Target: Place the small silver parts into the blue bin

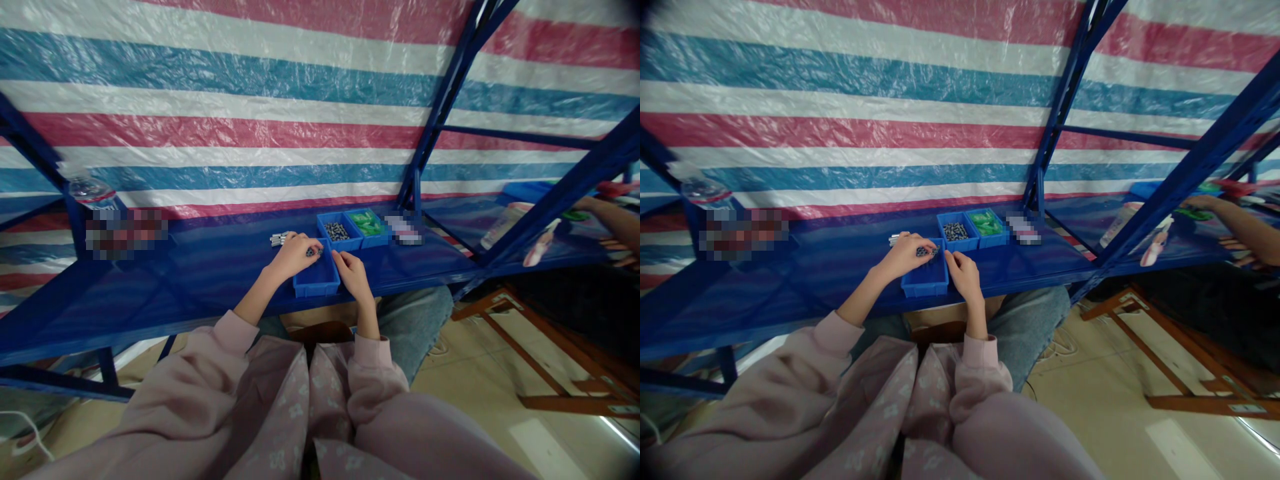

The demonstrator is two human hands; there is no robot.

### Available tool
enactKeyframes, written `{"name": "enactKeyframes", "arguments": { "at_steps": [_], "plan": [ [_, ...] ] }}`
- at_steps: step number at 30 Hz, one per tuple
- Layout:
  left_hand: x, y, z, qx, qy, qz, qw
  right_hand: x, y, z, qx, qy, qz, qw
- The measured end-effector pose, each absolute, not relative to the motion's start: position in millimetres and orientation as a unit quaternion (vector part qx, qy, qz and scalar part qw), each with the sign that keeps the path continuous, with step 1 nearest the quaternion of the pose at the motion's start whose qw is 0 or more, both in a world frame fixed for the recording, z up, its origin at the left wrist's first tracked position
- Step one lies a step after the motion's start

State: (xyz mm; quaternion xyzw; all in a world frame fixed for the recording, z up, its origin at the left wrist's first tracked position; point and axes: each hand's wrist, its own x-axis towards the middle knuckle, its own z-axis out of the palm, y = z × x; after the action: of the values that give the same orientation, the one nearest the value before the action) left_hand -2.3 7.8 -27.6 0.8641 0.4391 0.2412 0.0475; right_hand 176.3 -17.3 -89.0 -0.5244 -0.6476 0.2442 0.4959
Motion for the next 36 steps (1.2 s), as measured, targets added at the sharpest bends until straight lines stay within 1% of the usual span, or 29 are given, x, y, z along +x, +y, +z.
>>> {"name": "enactKeyframes", "arguments": {
  "at_steps": [6,14,36],
  "plan": [
    [-0.1,6.3,-24.9,0.882,0.432,0.19,0.01,176.5,-16.5,-90.1,-0.523,-0.652,0.243,0.493],
    [0.1,5.9,-25.7,0.889,0.429,0.155,-0.035,177.2,-15.8,-91.4,-0.53,-0.652,0.241,0.485],
    [-0.3,6.2,-26.4,0.901,0.409,0.132,-0.049,176.0,-15.1,-92.5,-0.532,-0.654,0.239,0.482]
  ]
}}
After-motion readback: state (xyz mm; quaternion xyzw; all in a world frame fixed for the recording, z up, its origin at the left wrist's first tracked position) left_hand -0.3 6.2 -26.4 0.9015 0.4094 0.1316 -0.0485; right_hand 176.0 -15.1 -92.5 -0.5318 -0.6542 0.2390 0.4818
